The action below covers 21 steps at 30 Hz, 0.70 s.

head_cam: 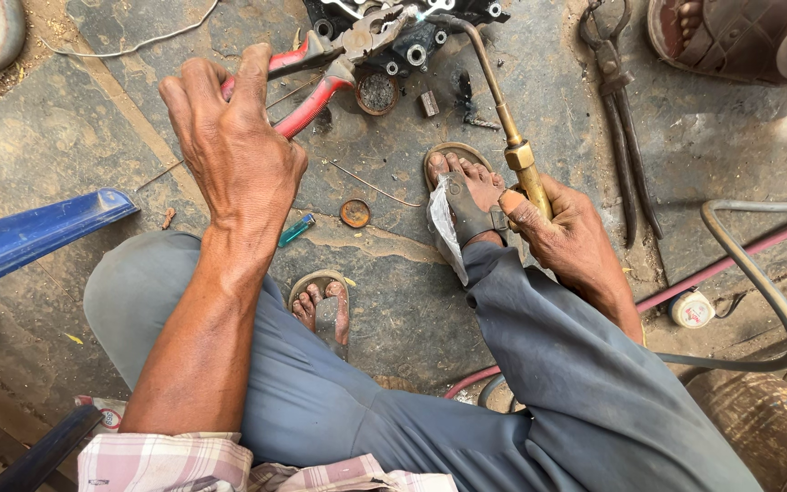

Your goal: The person sits on the ground and brazes a copper wire onto an engine casing, holding a gas torch in one hand and feeding the wire with the other while the flame melts it against the metal. They then set the torch down, pick up pliers, and work on the brazed wire near the casing.

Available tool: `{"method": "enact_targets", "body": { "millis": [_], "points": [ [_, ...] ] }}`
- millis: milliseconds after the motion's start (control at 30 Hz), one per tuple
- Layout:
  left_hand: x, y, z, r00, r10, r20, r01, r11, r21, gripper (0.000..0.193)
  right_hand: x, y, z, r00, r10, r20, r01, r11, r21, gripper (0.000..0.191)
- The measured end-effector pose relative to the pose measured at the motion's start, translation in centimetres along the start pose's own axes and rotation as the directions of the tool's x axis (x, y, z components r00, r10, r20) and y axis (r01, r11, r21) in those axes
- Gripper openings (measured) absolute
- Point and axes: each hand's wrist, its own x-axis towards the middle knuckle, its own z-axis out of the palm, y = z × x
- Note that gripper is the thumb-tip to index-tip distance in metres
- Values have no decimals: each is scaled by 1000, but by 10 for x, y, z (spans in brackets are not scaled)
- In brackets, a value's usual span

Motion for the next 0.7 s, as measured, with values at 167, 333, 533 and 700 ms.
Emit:
{"method": "enact_targets", "body": {
  "millis": [167, 333, 533, 700],
  "points": [
    [-1, 0, 0, 1000, -1, 0, 1, 1000, 0, 74, 1, 0, 0, 1000, 22, -11, -22, 1000, -17, 41],
    [0, 1, -1, 1000, -2, -1, 2, 1000, 13, 76, 1, 1, 1, 1000, 8, -4, -8, 1000, 7, 40],
    [0, 1, -1, 1000, 15, -15, -15, 1000, 6, 74, 1, 2, 0, 1000, 22, -16, -22, 1000, -4, 41],
    [0, 2, -1, 1000, 7, -14, -7, 1000, 14, 73, 0, 0, 1, 1000, 23, -18, -23, 1000, -10, 42]
  ]
}}
